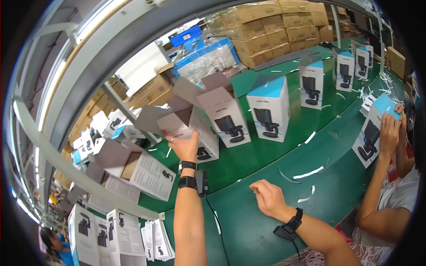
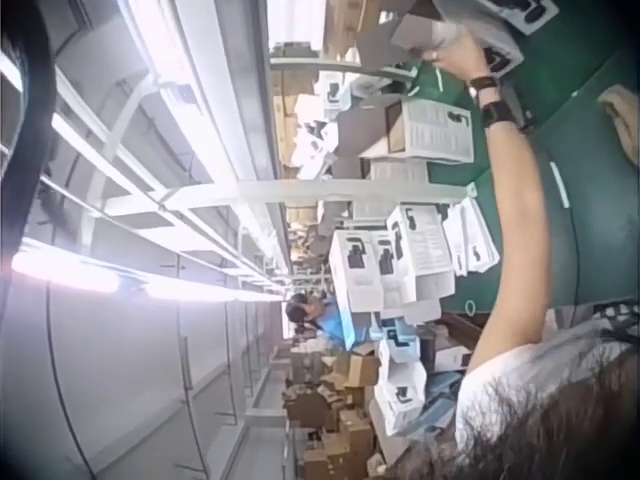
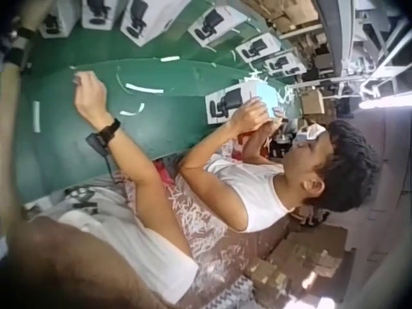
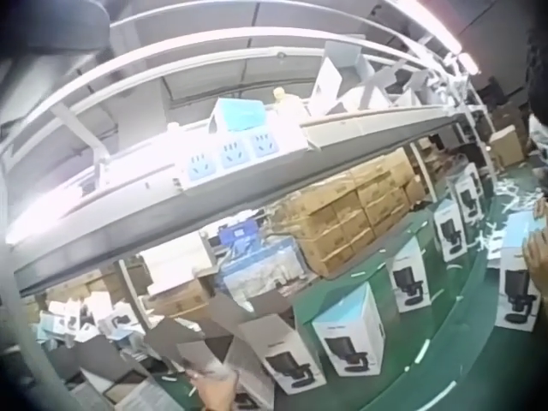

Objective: The person places a manual into a white box, folds the inner flaps, and peels adhesive strips to seal the blue lid. They then press the lid down by hand and set the finished box aside on the table.

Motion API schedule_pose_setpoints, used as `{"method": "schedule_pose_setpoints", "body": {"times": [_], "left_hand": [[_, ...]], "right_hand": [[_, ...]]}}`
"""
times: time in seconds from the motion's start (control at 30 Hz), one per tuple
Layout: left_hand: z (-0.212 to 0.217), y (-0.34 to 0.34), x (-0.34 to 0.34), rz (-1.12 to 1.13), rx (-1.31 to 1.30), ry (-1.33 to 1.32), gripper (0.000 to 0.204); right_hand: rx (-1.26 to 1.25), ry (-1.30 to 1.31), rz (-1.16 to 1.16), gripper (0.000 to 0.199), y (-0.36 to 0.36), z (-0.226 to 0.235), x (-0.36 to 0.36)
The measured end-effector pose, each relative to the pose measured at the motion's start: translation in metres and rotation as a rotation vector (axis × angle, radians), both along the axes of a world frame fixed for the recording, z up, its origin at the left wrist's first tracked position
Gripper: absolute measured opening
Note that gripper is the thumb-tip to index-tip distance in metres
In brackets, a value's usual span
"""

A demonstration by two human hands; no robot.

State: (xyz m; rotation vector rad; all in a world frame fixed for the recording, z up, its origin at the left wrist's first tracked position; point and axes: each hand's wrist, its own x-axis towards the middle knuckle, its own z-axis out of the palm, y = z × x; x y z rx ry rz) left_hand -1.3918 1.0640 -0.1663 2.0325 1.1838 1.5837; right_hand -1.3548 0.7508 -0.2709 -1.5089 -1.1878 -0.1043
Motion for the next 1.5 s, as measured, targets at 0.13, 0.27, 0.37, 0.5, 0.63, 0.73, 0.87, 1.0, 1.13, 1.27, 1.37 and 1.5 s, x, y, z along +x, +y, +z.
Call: {"method": "schedule_pose_setpoints", "body": {"times": [0.13, 0.27, 0.37, 0.5, 0.63, 0.73, 0.87, 1.0, 1.13, 1.27, 1.37, 1.5], "left_hand": [[-0.019, -0.007, -0.054, -0.342, 0.059, -0.164, 0.1], [-0.09, -0.06, -0.176, -0.467, 0.074, -0.26, 0.076], [-0.169, -0.083, -0.237, -0.724, 0.105, 0.123, 0.072], [-0.096, -0.162, -0.189, -0.822, -0.054, -0.042, 0.078], [-0.074, -0.162, -0.209, -0.788, -0.097, -0.008, 0.072], [-0.057, -0.171, -0.247, -0.779, -0.104, 0.12, 0.064], [-0.093, -0.109, -0.36, 0.218, 0.171, 0.631, 0.044], [-0.102, -0.098, -0.419, 0.385, 0.149, 0.892, 0.028], [-0.089, -0.106, -0.415, 0.342, 0.045, 0.893, 0.017], [-0.041, -0.12, -0.405, 0.363, 0.231, 0.706, 0.037], [0.036, -0.185, -0.365, 0.237, 0.202, 0.117, 0.033], [0.1, -0.237, -0.31, -0.264, 0.351, -0.807, 0.044]], "right_hand": [[-0.037, 0.122, -0.017, 0.015, -0.012, -0.014, 0.014], [0.017, 0.298, -0.078, 0.015, -0.007, -0.002, 0.019], [0.018, 0.482, 0.043, 0.022, -0.007, -0.014, 0.01], [-0.021, 0.677, 0.271, 0.035, 0.002, -0.036, 0.005], [-0.11, 0.807, 0.255, 0.042, 0.008, -0.095, 0.023], [-0.117, 0.793, 0.226, 0.046, -0.016, -0.13, 0.053], [-0.06, 0.918, 0.307, 0.048, -0.009, -0.13, 0.033], [-0.083, 0.817, 0.303, 0.048, -0.006, -0.116, 0.019], [-0.094, 0.815, 0.335, 0.046, -0.008, -0.101, 0.014], [-0.121, 0.754, 0.335, 0.042, -0.003, -0.064, -0.002], [-0.062, 0.73, 0.406, 0.039, 0.006, -0.033, -0.016], [-0.065, 0.708, 0.445, 0.037, 0.0, -0.03, -0.01]]}}
